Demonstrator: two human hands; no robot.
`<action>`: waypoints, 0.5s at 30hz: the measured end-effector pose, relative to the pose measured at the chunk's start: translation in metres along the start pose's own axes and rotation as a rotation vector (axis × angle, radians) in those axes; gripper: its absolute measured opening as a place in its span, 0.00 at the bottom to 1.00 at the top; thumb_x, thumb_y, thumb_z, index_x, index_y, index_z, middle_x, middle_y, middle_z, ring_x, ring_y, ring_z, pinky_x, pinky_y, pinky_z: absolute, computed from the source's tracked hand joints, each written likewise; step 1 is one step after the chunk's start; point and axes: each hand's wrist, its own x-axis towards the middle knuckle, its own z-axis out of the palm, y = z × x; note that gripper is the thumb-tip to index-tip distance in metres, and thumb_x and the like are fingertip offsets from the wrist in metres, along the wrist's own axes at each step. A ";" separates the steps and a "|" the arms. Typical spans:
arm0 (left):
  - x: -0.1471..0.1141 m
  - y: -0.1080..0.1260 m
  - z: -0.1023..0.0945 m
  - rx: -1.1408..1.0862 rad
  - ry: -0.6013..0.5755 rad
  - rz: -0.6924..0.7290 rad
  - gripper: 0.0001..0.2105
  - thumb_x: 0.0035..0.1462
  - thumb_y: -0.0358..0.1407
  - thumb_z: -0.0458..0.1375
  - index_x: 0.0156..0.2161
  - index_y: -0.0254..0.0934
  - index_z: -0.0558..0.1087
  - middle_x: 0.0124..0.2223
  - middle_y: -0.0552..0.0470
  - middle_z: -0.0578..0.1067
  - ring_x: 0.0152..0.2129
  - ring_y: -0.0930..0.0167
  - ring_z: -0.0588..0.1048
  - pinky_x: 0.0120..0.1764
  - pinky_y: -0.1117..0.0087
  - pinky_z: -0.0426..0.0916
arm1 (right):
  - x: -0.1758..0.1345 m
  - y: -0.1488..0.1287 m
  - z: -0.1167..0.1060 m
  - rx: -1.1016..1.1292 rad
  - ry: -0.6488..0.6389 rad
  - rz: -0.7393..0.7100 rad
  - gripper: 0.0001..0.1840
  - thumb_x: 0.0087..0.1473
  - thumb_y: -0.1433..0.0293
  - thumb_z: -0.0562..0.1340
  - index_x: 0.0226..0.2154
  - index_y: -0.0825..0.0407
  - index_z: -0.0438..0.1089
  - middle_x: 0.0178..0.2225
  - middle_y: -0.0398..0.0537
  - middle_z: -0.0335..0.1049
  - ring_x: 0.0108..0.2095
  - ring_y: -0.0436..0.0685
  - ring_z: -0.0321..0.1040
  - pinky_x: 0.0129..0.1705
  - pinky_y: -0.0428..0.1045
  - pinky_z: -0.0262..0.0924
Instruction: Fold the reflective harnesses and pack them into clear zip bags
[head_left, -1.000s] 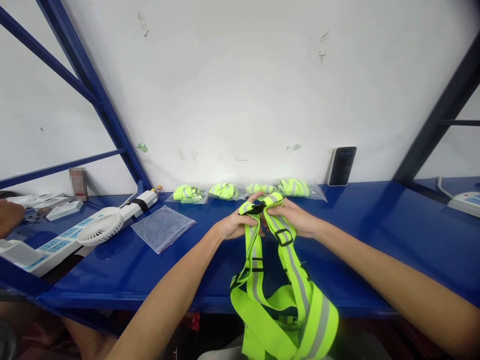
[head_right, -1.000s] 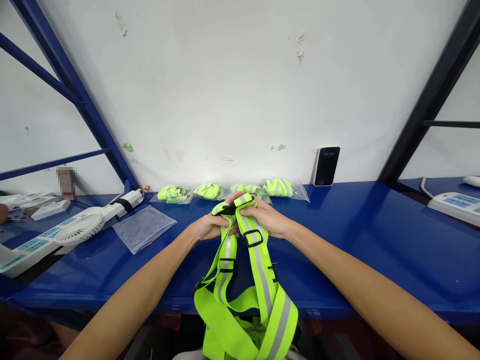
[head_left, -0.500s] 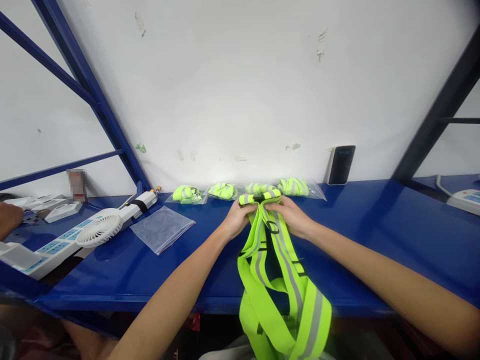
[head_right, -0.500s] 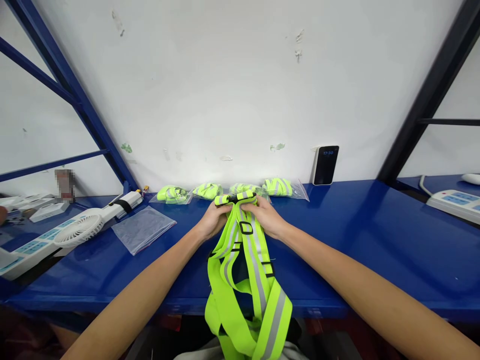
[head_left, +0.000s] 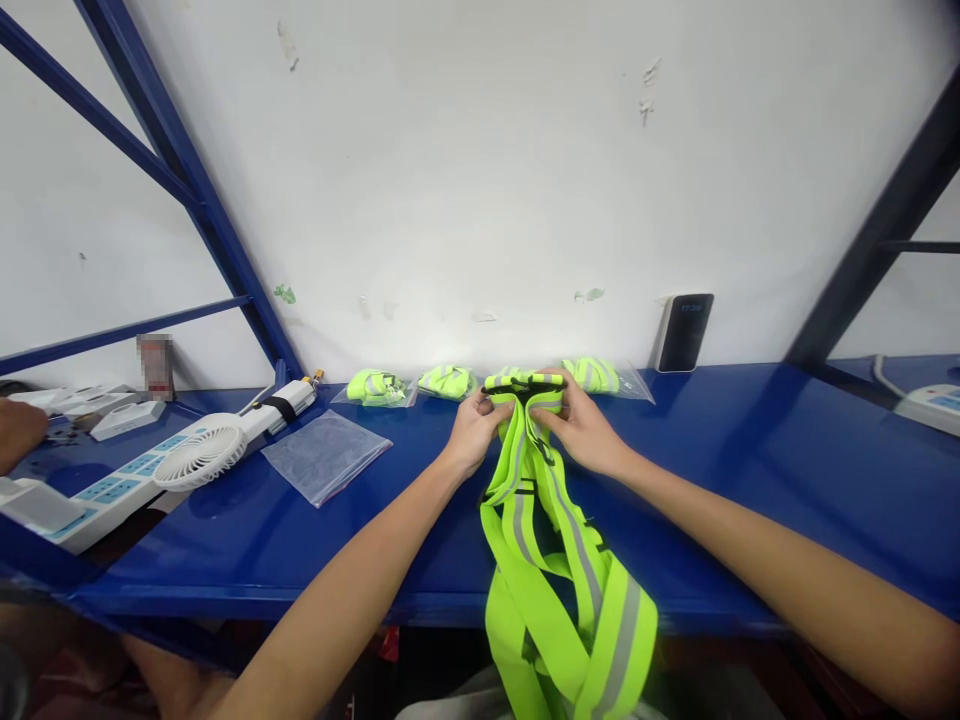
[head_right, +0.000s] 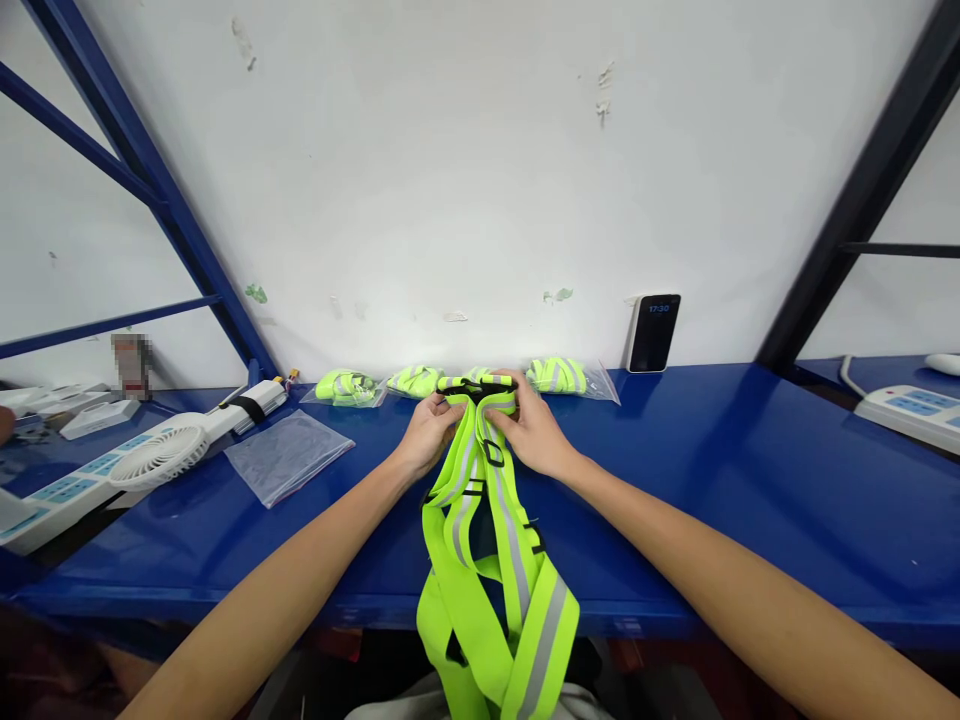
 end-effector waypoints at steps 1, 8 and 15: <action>-0.001 0.001 0.001 -0.029 0.007 -0.005 0.23 0.38 0.33 0.72 0.42 0.34 0.72 0.32 0.51 0.79 0.30 0.68 0.79 0.41 0.66 0.73 | 0.001 0.001 0.001 0.025 -0.009 0.002 0.22 0.52 0.68 0.65 0.50 0.48 0.66 0.46 0.48 0.71 0.45 0.60 0.69 0.45 0.52 0.65; -0.002 0.002 0.002 -0.039 0.004 -0.111 0.17 0.41 0.34 0.72 0.37 0.32 0.73 0.29 0.51 0.78 0.25 0.71 0.78 0.33 0.71 0.73 | 0.006 0.003 0.004 0.063 0.011 -0.054 0.17 0.53 0.67 0.63 0.47 0.49 0.69 0.47 0.50 0.73 0.48 0.62 0.70 0.45 0.54 0.66; -0.005 -0.001 0.005 0.029 -0.073 -0.184 0.15 0.48 0.35 0.68 0.41 0.29 0.76 0.36 0.44 0.80 0.30 0.66 0.79 0.37 0.67 0.74 | 0.004 0.000 -0.004 -0.147 0.045 -0.161 0.13 0.56 0.72 0.58 0.43 0.48 0.73 0.45 0.49 0.74 0.45 0.60 0.71 0.42 0.52 0.65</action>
